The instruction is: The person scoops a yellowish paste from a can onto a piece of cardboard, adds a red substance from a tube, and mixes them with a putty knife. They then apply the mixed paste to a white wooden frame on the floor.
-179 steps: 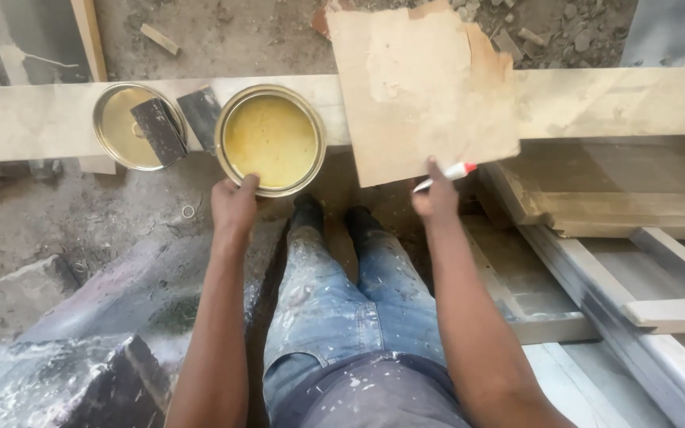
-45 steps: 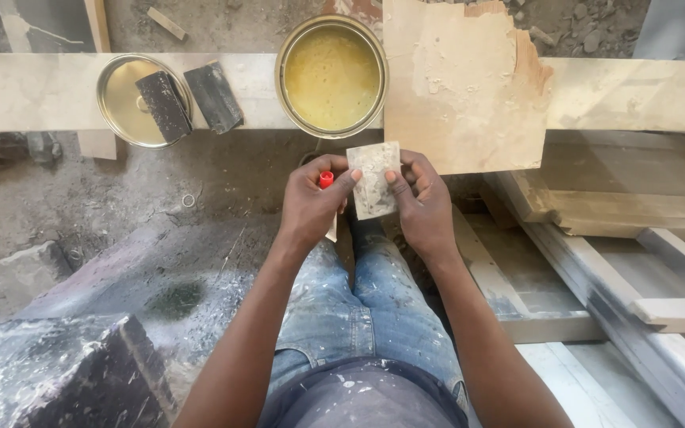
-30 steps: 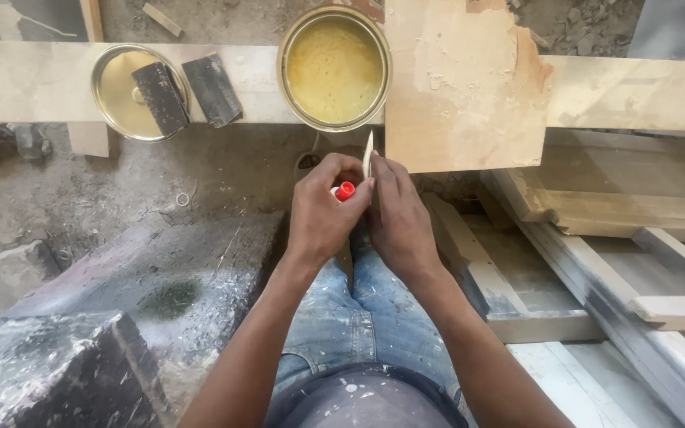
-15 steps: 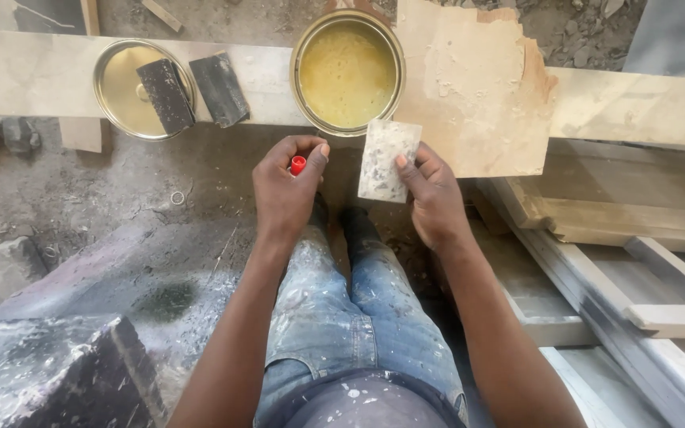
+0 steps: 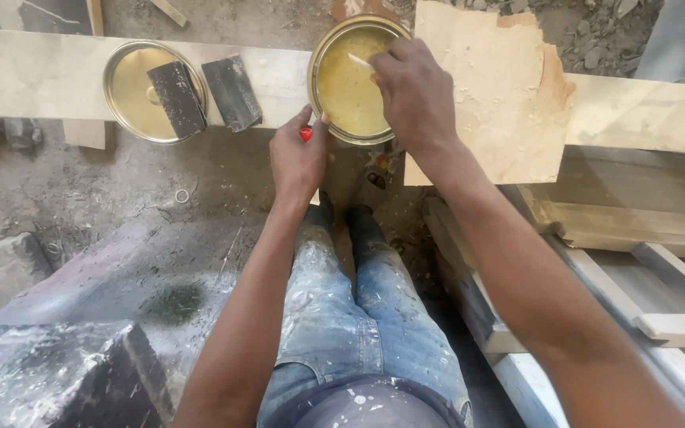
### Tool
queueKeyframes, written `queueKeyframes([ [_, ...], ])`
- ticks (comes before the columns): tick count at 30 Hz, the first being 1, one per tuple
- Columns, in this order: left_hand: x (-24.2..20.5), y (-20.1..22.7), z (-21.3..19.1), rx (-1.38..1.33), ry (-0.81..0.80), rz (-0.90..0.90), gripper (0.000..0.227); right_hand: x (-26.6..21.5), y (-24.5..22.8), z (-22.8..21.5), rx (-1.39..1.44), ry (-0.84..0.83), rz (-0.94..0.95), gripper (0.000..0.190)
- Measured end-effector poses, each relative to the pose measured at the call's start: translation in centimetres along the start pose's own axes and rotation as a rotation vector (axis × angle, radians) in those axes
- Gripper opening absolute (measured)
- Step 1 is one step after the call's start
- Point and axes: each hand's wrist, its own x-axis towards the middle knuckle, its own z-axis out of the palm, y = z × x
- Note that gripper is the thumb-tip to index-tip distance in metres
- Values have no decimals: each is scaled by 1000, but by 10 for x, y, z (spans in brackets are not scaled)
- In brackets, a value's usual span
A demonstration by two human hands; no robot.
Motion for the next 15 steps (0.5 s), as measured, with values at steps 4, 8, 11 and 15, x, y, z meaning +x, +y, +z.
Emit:
queueKeyframes([
  [4, 8, 1, 0, -146, -111, -96, 71, 20, 15, 27, -220, -20, -180, 22],
  [8, 15, -4, 0, -406, -189, -196, 79, 29, -1, 11, -283, -374, -103, 43],
  [11, 16, -5, -1, -428, -216, -179, 79, 57, -8, -23, -141, -682, 214, 19],
  [15, 22, -17, -2, -501, -251, -160, 82, 62, 8, -13, -245, -393, 16, 41],
])
